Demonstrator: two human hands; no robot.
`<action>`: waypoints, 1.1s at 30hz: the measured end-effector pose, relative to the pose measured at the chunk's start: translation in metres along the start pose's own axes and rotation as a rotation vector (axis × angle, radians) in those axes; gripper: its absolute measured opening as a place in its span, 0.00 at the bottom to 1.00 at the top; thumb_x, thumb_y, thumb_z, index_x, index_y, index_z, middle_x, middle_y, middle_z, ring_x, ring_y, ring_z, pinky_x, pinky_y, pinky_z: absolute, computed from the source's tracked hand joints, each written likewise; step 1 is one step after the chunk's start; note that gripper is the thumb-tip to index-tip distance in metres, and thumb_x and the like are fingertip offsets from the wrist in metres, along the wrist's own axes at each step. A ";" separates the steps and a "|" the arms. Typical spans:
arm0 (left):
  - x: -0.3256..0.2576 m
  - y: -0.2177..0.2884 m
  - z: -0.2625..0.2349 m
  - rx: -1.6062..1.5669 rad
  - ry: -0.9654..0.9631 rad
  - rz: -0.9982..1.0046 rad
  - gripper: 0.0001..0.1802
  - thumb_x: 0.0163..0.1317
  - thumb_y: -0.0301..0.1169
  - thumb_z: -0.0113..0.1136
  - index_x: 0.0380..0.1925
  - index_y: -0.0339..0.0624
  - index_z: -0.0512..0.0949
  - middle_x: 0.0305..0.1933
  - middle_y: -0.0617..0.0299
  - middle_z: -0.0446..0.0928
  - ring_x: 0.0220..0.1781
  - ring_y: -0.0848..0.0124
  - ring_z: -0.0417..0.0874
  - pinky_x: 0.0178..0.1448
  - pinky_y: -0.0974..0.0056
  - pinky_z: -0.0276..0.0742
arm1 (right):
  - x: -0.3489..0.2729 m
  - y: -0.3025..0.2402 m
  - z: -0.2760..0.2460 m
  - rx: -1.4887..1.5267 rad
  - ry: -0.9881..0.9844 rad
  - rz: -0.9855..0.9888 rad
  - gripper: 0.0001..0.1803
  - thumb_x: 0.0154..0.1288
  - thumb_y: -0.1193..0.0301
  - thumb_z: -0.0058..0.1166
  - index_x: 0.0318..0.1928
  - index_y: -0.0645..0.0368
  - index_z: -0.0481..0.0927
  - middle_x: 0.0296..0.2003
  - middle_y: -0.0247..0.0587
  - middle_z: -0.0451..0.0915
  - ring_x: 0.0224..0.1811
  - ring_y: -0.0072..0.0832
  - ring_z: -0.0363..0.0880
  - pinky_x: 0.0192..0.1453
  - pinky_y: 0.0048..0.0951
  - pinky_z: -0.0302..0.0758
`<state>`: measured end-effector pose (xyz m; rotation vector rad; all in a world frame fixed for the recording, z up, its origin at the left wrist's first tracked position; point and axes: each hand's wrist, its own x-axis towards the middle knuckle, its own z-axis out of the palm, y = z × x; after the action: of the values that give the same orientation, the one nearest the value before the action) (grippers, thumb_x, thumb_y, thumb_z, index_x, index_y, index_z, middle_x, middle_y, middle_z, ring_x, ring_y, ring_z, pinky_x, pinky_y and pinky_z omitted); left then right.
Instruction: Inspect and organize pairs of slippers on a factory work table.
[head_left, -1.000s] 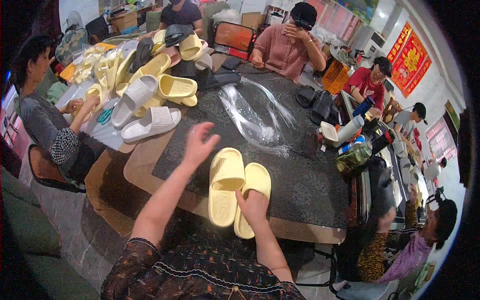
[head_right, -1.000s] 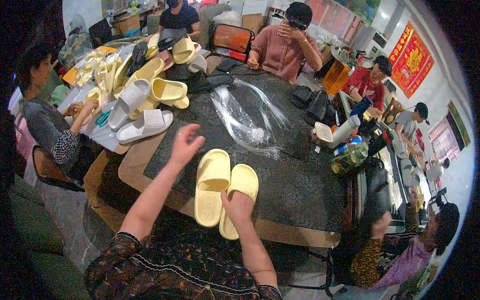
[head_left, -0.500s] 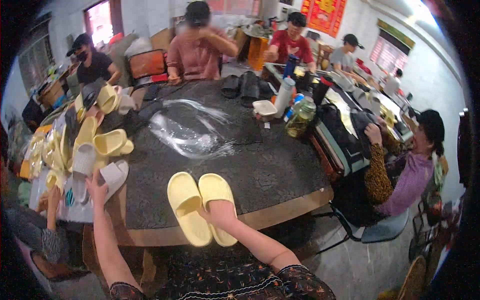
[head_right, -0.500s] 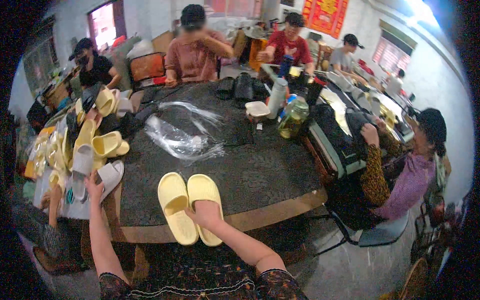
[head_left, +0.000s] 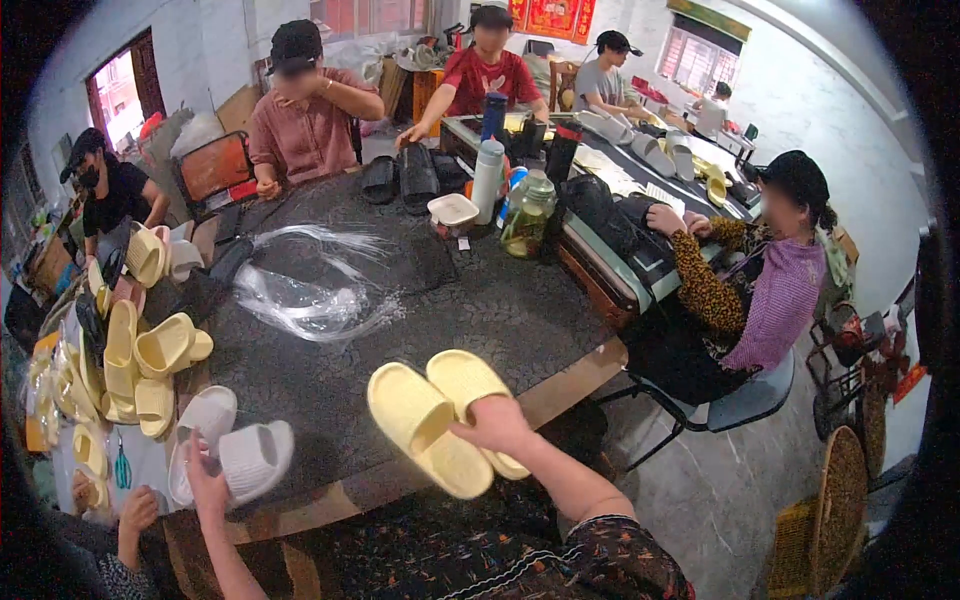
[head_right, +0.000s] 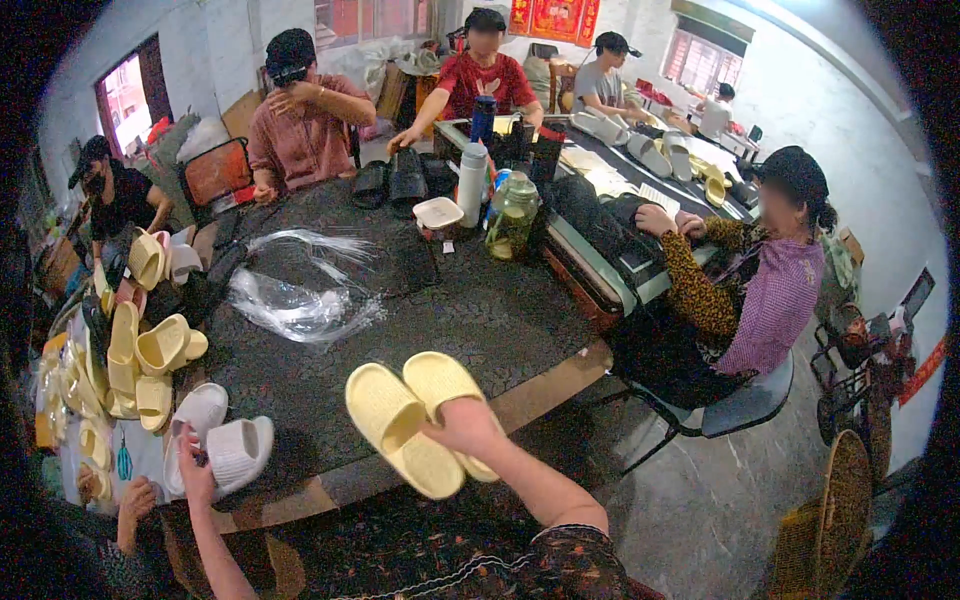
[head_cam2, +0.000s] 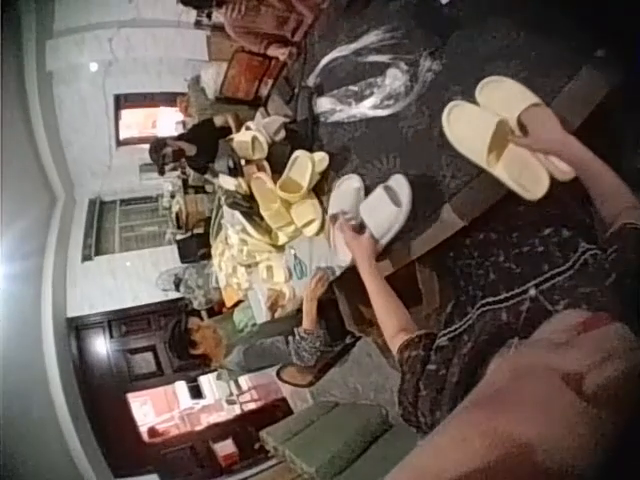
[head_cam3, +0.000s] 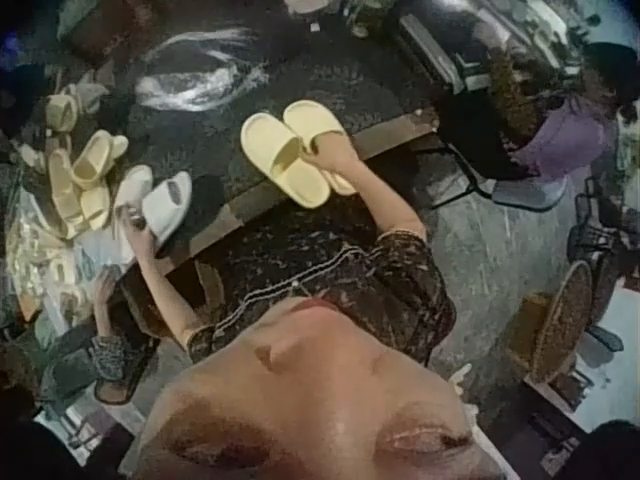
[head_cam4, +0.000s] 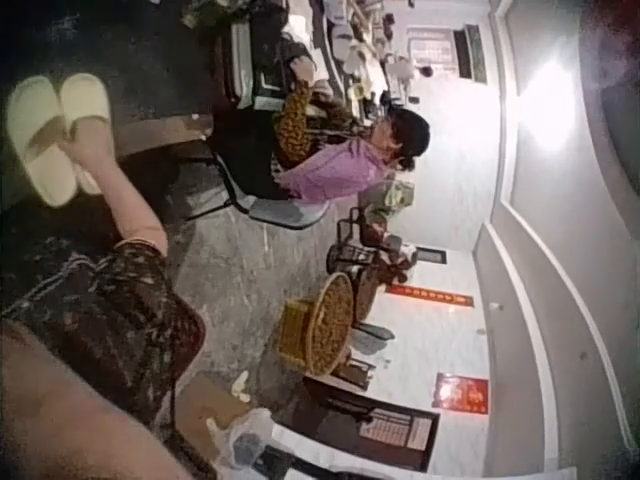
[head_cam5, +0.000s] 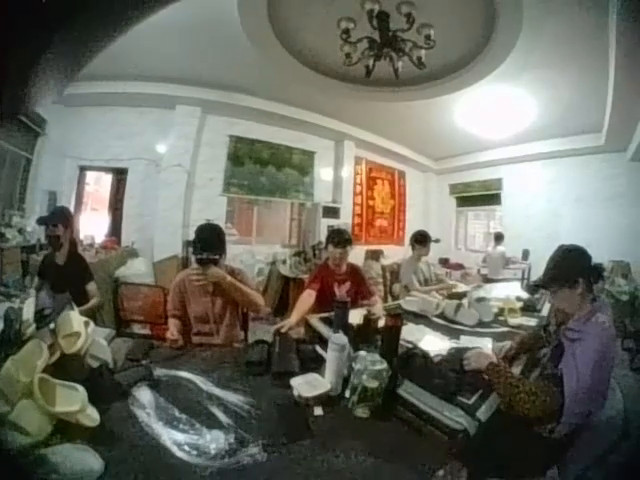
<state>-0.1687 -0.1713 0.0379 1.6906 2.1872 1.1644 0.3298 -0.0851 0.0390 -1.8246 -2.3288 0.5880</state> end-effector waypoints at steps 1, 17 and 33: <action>-0.009 0.000 0.004 0.033 -0.063 -0.010 0.46 0.41 0.24 0.68 0.66 0.47 0.64 0.49 0.60 0.66 0.40 0.66 0.67 0.48 0.64 0.68 | 0.001 0.013 -0.004 -0.056 0.010 0.020 0.30 0.56 0.42 0.52 0.27 0.60 0.83 0.25 0.47 0.81 0.28 0.40 0.81 0.36 0.39 0.77; -0.046 0.168 0.087 0.041 -0.504 0.122 0.36 0.58 0.36 0.52 0.67 0.45 0.56 0.60 0.41 0.65 0.59 0.43 0.70 0.62 0.50 0.67 | 0.035 0.110 -0.088 -0.191 0.573 0.548 0.26 0.54 0.55 0.63 0.47 0.61 0.77 0.45 0.54 0.79 0.47 0.48 0.79 0.49 0.45 0.76; -0.001 0.142 0.075 0.312 -0.128 0.163 0.31 0.53 0.42 0.67 0.55 0.41 0.71 0.52 0.48 0.73 0.52 0.50 0.73 0.57 0.52 0.70 | -0.157 -0.153 -0.254 -2.030 0.555 0.404 0.18 0.63 0.54 0.52 0.46 0.50 0.76 0.37 0.42 0.78 0.38 0.31 0.76 0.42 0.38 0.70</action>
<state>-0.0191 -0.1265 0.0767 2.0352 2.2807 0.7481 0.3168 -0.2079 0.3511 -2.0700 -1.6823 -2.7233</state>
